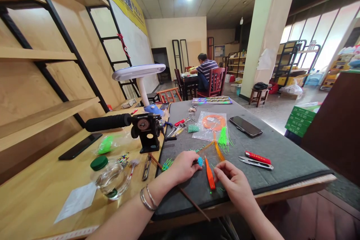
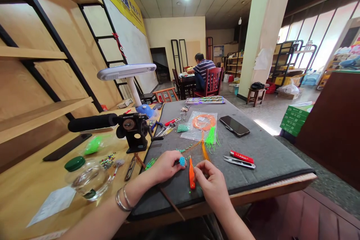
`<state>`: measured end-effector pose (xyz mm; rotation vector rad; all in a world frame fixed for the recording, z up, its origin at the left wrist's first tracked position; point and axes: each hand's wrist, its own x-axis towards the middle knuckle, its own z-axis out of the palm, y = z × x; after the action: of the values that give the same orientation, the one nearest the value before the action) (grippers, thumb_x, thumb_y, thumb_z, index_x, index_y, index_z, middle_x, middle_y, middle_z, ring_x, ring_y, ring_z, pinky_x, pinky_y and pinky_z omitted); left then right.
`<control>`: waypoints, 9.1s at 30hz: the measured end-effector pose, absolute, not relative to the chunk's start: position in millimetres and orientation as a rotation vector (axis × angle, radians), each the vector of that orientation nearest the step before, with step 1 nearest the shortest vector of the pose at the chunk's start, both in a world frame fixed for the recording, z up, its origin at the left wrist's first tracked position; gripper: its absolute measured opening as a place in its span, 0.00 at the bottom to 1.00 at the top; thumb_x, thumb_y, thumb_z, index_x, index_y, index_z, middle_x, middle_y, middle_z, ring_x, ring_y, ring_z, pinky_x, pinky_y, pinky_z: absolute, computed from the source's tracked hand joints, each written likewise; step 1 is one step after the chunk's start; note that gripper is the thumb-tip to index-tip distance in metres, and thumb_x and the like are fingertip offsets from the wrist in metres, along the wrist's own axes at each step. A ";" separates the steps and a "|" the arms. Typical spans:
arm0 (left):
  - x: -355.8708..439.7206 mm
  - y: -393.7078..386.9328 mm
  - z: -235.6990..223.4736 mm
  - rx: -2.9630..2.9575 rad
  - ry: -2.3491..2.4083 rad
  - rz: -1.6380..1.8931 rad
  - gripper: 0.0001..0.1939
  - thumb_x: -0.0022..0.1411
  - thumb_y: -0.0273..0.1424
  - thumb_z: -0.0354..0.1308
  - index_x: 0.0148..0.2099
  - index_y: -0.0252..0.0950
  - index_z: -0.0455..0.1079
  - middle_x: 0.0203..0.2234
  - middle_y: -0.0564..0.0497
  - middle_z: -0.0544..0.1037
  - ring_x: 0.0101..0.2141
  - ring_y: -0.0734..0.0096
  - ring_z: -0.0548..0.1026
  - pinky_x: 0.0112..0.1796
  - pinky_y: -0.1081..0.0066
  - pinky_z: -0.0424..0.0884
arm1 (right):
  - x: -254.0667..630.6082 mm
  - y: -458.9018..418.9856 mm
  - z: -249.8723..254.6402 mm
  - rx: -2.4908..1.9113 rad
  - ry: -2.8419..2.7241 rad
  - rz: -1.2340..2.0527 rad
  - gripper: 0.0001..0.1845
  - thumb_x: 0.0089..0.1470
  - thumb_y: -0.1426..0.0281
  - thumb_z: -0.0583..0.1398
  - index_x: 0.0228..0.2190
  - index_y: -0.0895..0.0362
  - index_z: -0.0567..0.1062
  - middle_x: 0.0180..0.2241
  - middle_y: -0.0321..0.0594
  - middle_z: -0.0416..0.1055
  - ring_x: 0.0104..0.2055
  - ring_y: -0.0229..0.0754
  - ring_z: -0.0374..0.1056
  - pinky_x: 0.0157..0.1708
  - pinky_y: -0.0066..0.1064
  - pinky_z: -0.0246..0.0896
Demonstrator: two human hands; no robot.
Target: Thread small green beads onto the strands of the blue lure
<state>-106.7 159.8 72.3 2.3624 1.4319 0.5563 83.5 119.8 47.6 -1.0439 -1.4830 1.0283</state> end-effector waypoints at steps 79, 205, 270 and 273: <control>-87.3 152.1 88.4 1.633 1.012 1.317 0.11 0.56 0.37 0.59 0.30 0.33 0.70 0.21 0.54 0.69 0.24 0.75 0.64 0.29 0.74 0.63 | 70.6 146.3 69.0 -0.974 -1.381 1.052 0.20 0.44 0.52 0.63 0.29 0.56 0.77 0.29 0.41 0.77 0.30 0.43 0.69 0.29 0.30 0.62; -73.8 144.5 81.0 2.230 1.012 1.051 0.04 0.53 0.24 0.55 0.31 0.33 0.72 0.26 0.49 0.76 0.29 0.70 0.71 0.31 0.74 0.63 | 99.9 132.2 70.9 -1.250 -2.087 0.405 0.12 0.52 0.71 0.53 0.23 0.56 0.73 0.20 0.36 0.71 0.23 0.38 0.65 0.24 0.26 0.50; -76.2 157.6 79.8 1.626 0.913 1.081 0.15 0.49 0.39 0.66 0.32 0.31 0.75 0.25 0.48 0.78 0.28 0.70 0.72 0.34 0.70 0.67 | 91.5 141.8 63.7 -1.089 -1.743 0.753 0.12 0.53 0.63 0.56 0.24 0.57 0.71 0.19 0.32 0.64 0.23 0.35 0.57 0.24 0.25 0.52; -76.1 156.9 79.1 1.645 0.909 1.032 0.16 0.49 0.40 0.65 0.32 0.31 0.74 0.25 0.48 0.77 0.28 0.70 0.71 0.34 0.70 0.67 | 97.0 139.6 70.3 -1.083 -1.804 0.689 0.13 0.54 0.63 0.56 0.25 0.57 0.72 0.20 0.32 0.64 0.23 0.36 0.58 0.24 0.26 0.52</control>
<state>-76.1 156.9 79.1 1.6447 0.9087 1.0321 97.0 139.6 70.3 -1.0826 -1.8043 0.6892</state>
